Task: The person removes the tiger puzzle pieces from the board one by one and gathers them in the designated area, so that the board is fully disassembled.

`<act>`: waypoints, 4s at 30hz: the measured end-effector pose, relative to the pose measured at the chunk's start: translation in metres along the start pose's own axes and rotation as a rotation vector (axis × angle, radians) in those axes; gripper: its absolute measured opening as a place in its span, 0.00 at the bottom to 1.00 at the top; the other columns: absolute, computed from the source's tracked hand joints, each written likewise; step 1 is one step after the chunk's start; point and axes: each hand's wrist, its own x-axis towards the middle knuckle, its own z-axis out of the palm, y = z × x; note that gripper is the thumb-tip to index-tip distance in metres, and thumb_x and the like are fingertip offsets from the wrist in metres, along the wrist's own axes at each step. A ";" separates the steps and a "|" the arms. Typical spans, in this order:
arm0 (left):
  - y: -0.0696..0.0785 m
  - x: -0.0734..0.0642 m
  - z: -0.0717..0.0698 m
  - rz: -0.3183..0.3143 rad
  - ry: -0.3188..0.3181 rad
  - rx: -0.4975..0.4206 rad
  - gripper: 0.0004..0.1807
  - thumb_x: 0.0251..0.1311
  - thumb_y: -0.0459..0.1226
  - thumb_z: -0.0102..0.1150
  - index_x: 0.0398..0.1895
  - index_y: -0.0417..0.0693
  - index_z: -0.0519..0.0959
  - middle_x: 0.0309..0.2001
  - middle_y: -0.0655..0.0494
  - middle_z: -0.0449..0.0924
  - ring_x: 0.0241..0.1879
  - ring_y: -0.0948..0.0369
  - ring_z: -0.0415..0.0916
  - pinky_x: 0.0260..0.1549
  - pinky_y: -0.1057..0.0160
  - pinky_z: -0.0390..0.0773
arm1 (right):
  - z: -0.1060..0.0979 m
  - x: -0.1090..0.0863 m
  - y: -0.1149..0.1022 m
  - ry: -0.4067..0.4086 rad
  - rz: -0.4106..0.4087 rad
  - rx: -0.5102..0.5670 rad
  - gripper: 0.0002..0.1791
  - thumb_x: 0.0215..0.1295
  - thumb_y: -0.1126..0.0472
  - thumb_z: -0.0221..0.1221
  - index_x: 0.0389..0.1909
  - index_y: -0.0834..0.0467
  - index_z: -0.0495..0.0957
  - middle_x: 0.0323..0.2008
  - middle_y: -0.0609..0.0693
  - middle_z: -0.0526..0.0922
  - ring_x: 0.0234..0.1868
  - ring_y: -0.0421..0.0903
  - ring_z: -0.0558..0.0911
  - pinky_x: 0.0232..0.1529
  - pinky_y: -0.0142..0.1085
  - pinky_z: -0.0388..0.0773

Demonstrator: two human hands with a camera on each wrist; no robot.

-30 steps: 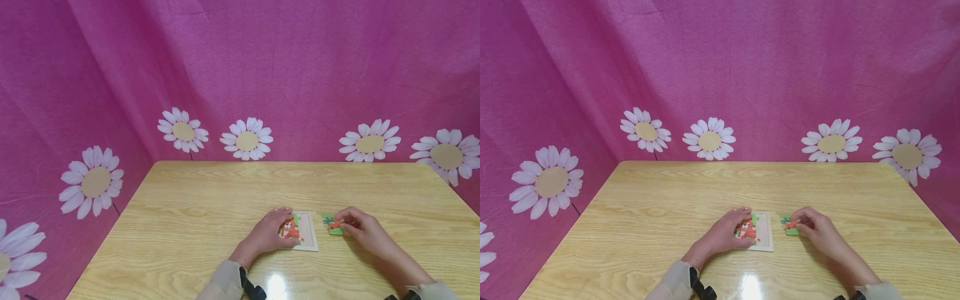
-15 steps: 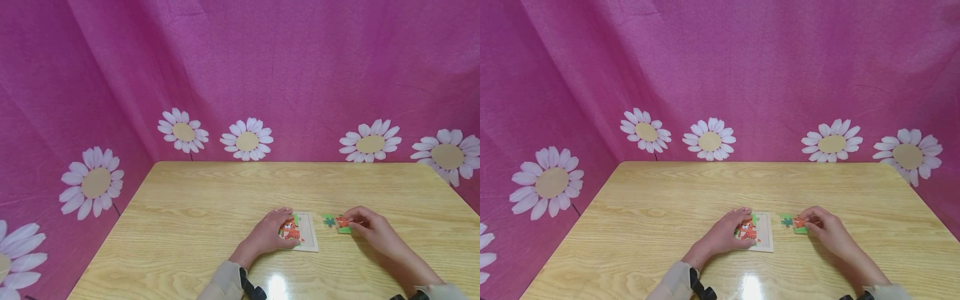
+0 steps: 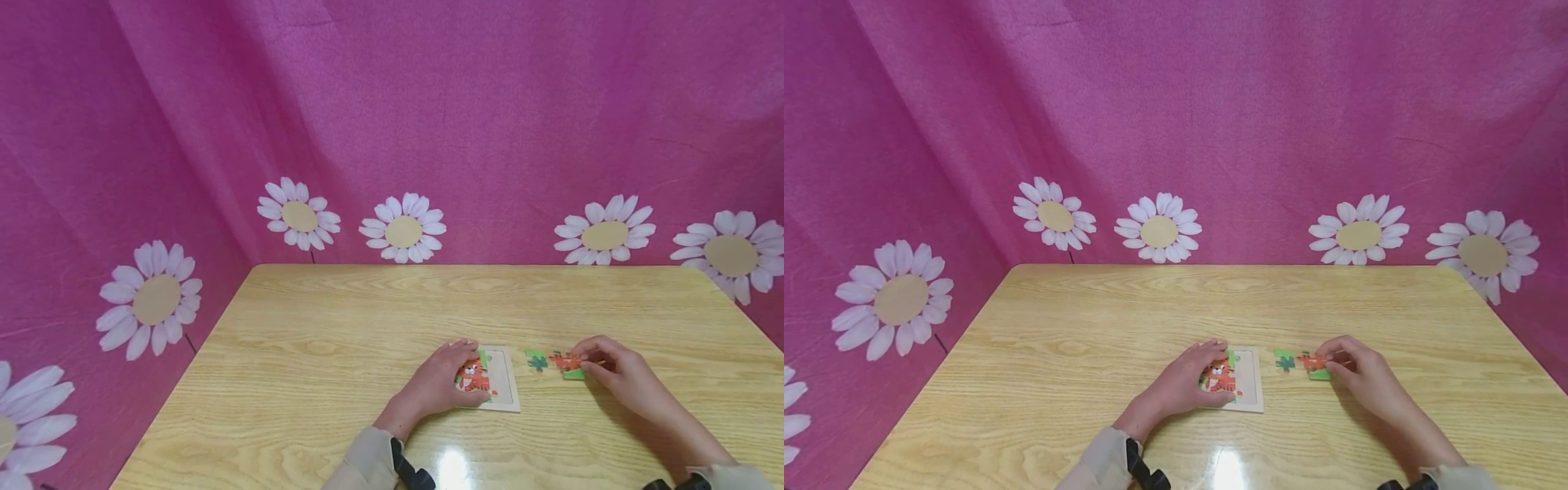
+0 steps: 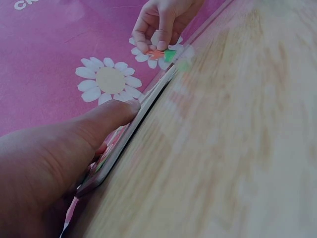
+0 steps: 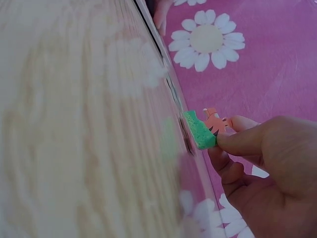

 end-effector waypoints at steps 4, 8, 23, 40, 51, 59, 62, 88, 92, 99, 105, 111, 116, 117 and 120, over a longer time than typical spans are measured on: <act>0.000 0.000 0.001 -0.007 -0.001 0.000 0.41 0.55 0.59 0.65 0.71 0.59 0.67 0.75 0.66 0.60 0.76 0.66 0.52 0.76 0.63 0.53 | -0.002 -0.001 0.005 0.012 -0.006 0.011 0.13 0.60 0.76 0.61 0.41 0.57 0.78 0.33 0.46 0.83 0.34 0.22 0.75 0.30 0.22 0.75; 0.000 -0.001 0.001 -0.007 0.001 0.003 0.41 0.55 0.59 0.65 0.71 0.59 0.67 0.75 0.67 0.59 0.76 0.66 0.52 0.76 0.63 0.53 | -0.003 -0.002 0.009 0.033 -0.024 0.020 0.13 0.59 0.77 0.61 0.41 0.58 0.78 0.32 0.44 0.83 0.34 0.23 0.75 0.30 0.20 0.74; 0.000 0.000 -0.001 0.003 -0.004 -0.006 0.41 0.55 0.58 0.65 0.71 0.58 0.66 0.75 0.65 0.59 0.77 0.66 0.51 0.77 0.63 0.50 | -0.011 -0.002 0.021 0.024 0.021 0.045 0.10 0.62 0.76 0.59 0.41 0.60 0.78 0.34 0.31 0.80 0.33 0.24 0.76 0.31 0.20 0.74; 0.000 -0.001 -0.001 0.006 -0.004 -0.004 0.41 0.56 0.58 0.64 0.71 0.57 0.66 0.75 0.65 0.59 0.77 0.66 0.51 0.77 0.64 0.50 | -0.017 -0.002 0.026 0.022 0.032 0.030 0.10 0.62 0.75 0.59 0.41 0.60 0.78 0.34 0.28 0.79 0.32 0.23 0.75 0.30 0.20 0.74; -0.002 -0.001 0.000 0.005 -0.002 -0.011 0.40 0.55 0.59 0.65 0.71 0.57 0.67 0.75 0.65 0.59 0.77 0.66 0.51 0.77 0.63 0.50 | -0.015 -0.001 0.027 0.027 0.062 0.031 0.09 0.62 0.75 0.59 0.40 0.61 0.78 0.32 0.27 0.78 0.31 0.24 0.75 0.29 0.22 0.73; -0.002 0.000 0.001 0.014 0.007 0.005 0.39 0.55 0.59 0.65 0.70 0.57 0.68 0.74 0.67 0.60 0.76 0.67 0.52 0.77 0.63 0.51 | -0.014 -0.001 0.032 0.034 0.074 0.027 0.09 0.61 0.76 0.59 0.40 0.62 0.78 0.31 0.30 0.77 0.30 0.26 0.71 0.27 0.23 0.69; -0.002 0.000 0.001 0.013 0.006 0.007 0.39 0.55 0.59 0.65 0.70 0.58 0.68 0.74 0.67 0.61 0.76 0.67 0.52 0.77 0.63 0.51 | -0.013 0.000 0.033 0.026 0.077 0.021 0.09 0.62 0.75 0.59 0.41 0.63 0.77 0.31 0.31 0.77 0.30 0.26 0.70 0.27 0.24 0.68; -0.001 -0.001 -0.001 0.017 -0.004 0.016 0.42 0.56 0.60 0.63 0.72 0.58 0.64 0.75 0.64 0.59 0.77 0.65 0.52 0.76 0.62 0.54 | -0.009 0.004 0.041 -0.047 0.095 0.002 0.07 0.65 0.71 0.58 0.43 0.65 0.80 0.36 0.42 0.83 0.36 0.17 0.71 0.33 0.17 0.70; -0.001 -0.001 -0.002 0.019 -0.008 0.022 0.42 0.56 0.60 0.63 0.72 0.58 0.64 0.75 0.64 0.59 0.76 0.65 0.52 0.76 0.61 0.54 | -0.009 0.004 0.041 -0.048 0.088 -0.004 0.08 0.65 0.72 0.58 0.43 0.65 0.80 0.37 0.46 0.84 0.37 0.16 0.70 0.34 0.16 0.70; -0.002 -0.002 -0.003 0.051 -0.012 0.054 0.39 0.58 0.59 0.62 0.71 0.57 0.66 0.75 0.65 0.60 0.76 0.65 0.52 0.77 0.64 0.51 | -0.009 0.004 0.040 -0.054 0.120 0.008 0.08 0.66 0.69 0.58 0.45 0.65 0.80 0.37 0.43 0.83 0.35 0.19 0.71 0.32 0.19 0.71; -0.004 -0.002 -0.004 0.069 -0.032 0.054 0.38 0.60 0.57 0.61 0.71 0.56 0.66 0.75 0.65 0.59 0.77 0.65 0.51 0.77 0.64 0.49 | -0.011 0.003 0.036 -0.049 0.170 0.024 0.10 0.70 0.64 0.57 0.46 0.65 0.79 0.35 0.36 0.81 0.30 0.25 0.71 0.26 0.26 0.70; -0.007 -0.003 -0.005 0.071 -0.051 0.028 0.38 0.60 0.57 0.61 0.72 0.58 0.65 0.76 0.67 0.56 0.77 0.66 0.49 0.77 0.61 0.52 | -0.011 0.005 0.028 -0.051 0.199 -0.007 0.12 0.72 0.60 0.55 0.48 0.63 0.79 0.36 0.45 0.82 0.29 0.27 0.71 0.24 0.28 0.71; -0.009 -0.003 -0.007 0.065 -0.069 -0.006 0.38 0.59 0.56 0.62 0.72 0.59 0.65 0.76 0.68 0.55 0.77 0.65 0.49 0.76 0.57 0.55 | -0.008 0.006 0.021 -0.033 0.153 -0.012 0.10 0.70 0.62 0.57 0.46 0.62 0.80 0.36 0.49 0.81 0.29 0.27 0.71 0.24 0.28 0.71; -0.009 -0.004 -0.007 0.060 -0.071 -0.015 0.39 0.58 0.56 0.63 0.72 0.59 0.65 0.76 0.68 0.55 0.77 0.65 0.49 0.76 0.57 0.56 | -0.007 0.007 0.020 -0.023 0.137 -0.014 0.09 0.69 0.62 0.58 0.45 0.62 0.80 0.35 0.48 0.81 0.29 0.26 0.71 0.25 0.27 0.71; -0.010 -0.004 -0.009 0.042 -0.071 -0.047 0.40 0.56 0.55 0.66 0.72 0.59 0.65 0.76 0.69 0.55 0.77 0.63 0.51 0.74 0.56 0.59 | -0.005 0.008 0.018 0.004 0.093 -0.018 0.07 0.68 0.64 0.59 0.43 0.61 0.81 0.34 0.46 0.80 0.30 0.24 0.72 0.27 0.25 0.73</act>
